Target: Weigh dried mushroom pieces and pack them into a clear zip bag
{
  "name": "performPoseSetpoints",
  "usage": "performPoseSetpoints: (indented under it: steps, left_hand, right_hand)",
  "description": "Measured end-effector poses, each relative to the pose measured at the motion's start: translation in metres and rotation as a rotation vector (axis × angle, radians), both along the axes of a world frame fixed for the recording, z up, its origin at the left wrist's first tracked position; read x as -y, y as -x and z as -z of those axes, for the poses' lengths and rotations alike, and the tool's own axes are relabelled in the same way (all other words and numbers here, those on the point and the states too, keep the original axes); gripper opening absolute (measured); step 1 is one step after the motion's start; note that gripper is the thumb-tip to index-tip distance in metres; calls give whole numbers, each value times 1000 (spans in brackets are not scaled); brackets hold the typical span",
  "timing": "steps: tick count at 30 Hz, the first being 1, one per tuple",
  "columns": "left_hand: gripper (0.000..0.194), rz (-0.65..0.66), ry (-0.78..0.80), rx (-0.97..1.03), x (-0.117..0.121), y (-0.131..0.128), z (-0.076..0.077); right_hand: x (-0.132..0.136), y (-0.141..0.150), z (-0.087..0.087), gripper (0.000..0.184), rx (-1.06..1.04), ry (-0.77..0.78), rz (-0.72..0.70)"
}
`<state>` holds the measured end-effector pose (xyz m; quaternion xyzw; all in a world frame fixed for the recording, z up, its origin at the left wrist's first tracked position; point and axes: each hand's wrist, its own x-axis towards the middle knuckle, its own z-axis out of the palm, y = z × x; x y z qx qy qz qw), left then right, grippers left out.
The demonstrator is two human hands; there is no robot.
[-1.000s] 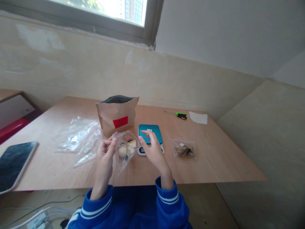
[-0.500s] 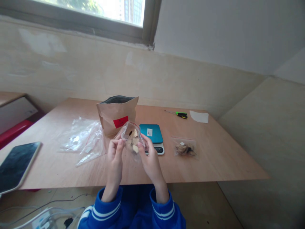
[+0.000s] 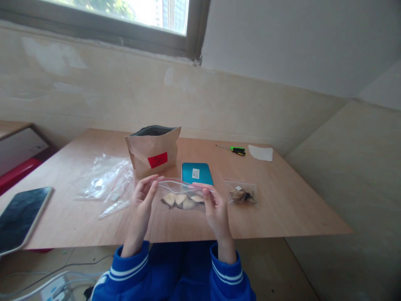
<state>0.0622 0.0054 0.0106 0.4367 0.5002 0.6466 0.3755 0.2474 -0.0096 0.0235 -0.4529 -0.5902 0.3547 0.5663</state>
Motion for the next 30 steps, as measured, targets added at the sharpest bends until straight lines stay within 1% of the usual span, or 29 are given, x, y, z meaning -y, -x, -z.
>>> performPoseSetpoints:
  steps: [2,5,7,10,13,16,20,25,30]
  left_hand:
    - [31,37,10,-7,0,2,0]
    - [28,38,9,-8,0,2,1]
    - [27,32,-3,24,1,1,1]
    - [27,45,-10,47,1,2,2]
    - [28,53,-4,32,0,4,3]
    - [30,61,8,21,0,5,3]
    - [31,57,29,21,0,6,4]
    - [28,65,37,45,-1,8,9]
    - [29,58,19,9,1,5,3]
  right_hand:
    - [0,0,1,36,-34,4,29]
    - [-1,-1,3,40,-73,26,54]
    - [-1,-2,4,43,-56,37,58]
    - [-3,-4,4,45,7,16,111]
    - [-5,-5,3,42,22,16,158]
    - [-7,-5,5,36,-39,36,203]
    - [-10,-6,11,31,-77,24,267]
    - [-13,-12,16,31,-73,32,305]
    - [-13,-16,17,32,-95,22,336]
